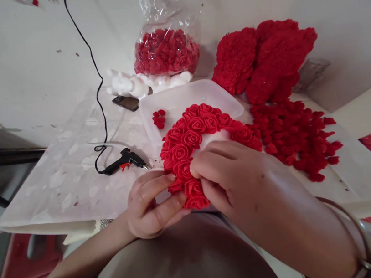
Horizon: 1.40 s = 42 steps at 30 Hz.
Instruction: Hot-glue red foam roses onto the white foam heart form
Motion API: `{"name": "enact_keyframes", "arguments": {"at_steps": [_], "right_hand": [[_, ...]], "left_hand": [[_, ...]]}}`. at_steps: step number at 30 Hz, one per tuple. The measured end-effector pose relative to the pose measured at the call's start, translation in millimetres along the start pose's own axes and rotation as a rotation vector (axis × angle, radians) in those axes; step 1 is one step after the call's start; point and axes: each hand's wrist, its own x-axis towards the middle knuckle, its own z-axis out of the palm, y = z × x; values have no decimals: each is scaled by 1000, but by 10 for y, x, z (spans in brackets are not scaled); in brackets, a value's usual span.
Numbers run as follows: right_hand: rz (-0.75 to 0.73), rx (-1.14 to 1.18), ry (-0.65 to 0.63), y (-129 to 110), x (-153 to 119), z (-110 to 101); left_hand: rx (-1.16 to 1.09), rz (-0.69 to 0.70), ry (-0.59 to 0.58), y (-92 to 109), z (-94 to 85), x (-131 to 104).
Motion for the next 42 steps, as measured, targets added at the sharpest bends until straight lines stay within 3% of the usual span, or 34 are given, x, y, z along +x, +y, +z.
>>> {"name": "enact_keyframes", "arguments": {"at_steps": [8,17,22,26,32,37,42], "right_hand": [[-69,41,64,35,-124,-40],[-143,145,49,54,-41,72],[-178,92,14,15,-34,73],[-137,59,132,-3,-139,-22],[16,82,480,122,-395,-38],[1,71,498,222,-415,135],[-51,93,515,272,-390,232]], "left_hand": [[13,-35,3,-14,1,-22],[-16,-47,-17,3,-13,-29],[-4,-67,-10,18,-27,-58],[15,-88,-12,0,-47,-79],[15,-103,7,-47,-102,-35],[86,-70,-112,-55,-190,50],[69,-83,-125,-50,-209,57]]}}
